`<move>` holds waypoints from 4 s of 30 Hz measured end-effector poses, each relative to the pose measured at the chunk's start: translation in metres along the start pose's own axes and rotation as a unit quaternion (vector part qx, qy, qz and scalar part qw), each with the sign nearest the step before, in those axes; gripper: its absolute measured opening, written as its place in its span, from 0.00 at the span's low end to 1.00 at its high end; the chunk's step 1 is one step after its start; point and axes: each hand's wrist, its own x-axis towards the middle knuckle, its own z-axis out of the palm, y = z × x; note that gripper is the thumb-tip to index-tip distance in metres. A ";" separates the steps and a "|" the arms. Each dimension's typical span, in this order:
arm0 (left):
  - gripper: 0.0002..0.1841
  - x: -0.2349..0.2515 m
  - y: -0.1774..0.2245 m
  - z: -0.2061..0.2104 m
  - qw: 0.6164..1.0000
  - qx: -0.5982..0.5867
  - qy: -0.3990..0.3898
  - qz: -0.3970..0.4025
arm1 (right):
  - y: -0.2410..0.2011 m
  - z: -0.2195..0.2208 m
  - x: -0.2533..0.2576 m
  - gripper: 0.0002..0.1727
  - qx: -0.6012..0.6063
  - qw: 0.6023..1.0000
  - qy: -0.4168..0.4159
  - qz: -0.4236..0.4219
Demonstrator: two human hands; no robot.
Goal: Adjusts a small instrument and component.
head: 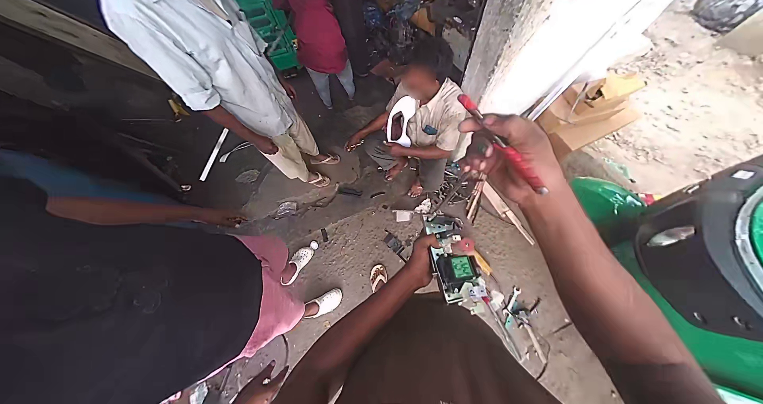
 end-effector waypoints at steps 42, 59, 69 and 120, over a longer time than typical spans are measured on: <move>0.37 0.013 -0.012 -0.005 1.000 -0.006 -0.018 0.011 | 0.050 -0.014 -0.020 0.20 -0.085 0.976 0.031 -0.198; 0.32 0.015 -0.008 -0.004 1.000 -0.009 -0.020 -0.002 | 0.052 -0.018 -0.018 0.23 -0.184 0.957 0.037 -0.219; 0.23 0.018 -0.005 -0.009 0.998 -0.057 -0.033 0.009 | 0.028 -0.011 -0.067 0.10 -0.191 0.926 0.108 -0.307; 0.18 0.017 -0.025 -0.005 0.999 0.009 -0.028 0.020 | -0.012 -0.035 -0.110 0.21 -0.003 0.960 -0.241 0.144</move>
